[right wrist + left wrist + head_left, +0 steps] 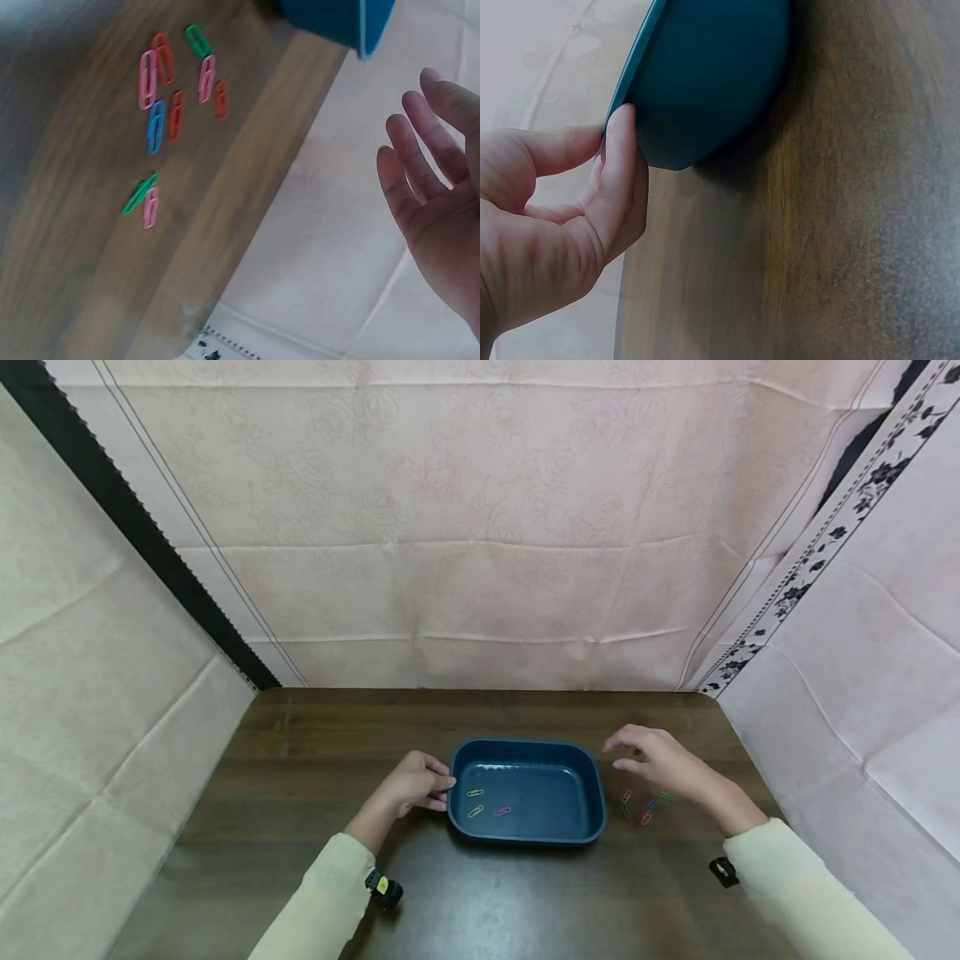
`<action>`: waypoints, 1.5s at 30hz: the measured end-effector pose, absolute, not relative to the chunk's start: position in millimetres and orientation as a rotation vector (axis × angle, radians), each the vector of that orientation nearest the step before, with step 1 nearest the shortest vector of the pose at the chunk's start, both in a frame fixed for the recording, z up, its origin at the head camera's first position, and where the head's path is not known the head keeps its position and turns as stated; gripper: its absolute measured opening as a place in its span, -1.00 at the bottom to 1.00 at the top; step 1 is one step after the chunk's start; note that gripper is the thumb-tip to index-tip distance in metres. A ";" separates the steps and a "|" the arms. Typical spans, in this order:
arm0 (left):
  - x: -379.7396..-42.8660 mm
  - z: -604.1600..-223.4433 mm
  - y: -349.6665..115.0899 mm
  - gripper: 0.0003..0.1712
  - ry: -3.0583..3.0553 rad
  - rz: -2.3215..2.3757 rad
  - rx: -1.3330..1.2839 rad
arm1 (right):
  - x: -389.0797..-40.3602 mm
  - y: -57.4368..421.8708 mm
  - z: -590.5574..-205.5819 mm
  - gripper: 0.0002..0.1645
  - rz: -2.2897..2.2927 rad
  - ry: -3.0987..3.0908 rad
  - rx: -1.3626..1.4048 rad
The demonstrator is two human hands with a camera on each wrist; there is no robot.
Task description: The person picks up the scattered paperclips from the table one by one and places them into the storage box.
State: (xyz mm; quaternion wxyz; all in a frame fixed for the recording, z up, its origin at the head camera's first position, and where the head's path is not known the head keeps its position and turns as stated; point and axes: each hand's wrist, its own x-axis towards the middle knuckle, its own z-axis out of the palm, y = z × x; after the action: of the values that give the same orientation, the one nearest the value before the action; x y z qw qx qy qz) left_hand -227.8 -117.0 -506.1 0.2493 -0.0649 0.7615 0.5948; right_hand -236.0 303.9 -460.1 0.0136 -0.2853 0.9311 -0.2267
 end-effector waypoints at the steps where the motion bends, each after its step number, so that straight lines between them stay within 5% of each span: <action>1: -227.8 -506.0 -117.0 -0.80 2.074 1.620 -0.177 | -236.3 306.4 -462.2 -0.69 -0.703 2.906 -0.876; 24: -231.1 -506.2 -115.7 -0.79 2.067 1.622 -0.185 | -248.4 341.4 -511.9 -0.61 -0.590 2.897 -0.839; 45: -231.6 -509.5 -117.1 -0.79 2.069 1.610 -0.208 | -253.6 341.4 -546.2 -0.77 -0.468 2.924 -0.872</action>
State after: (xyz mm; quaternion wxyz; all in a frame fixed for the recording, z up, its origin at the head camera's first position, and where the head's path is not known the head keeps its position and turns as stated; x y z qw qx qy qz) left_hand -231.6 -117.1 -509.5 0.2531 -0.0765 0.7612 0.5922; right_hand -253.6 341.4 -546.2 0.0272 -0.2822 0.9469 -0.1517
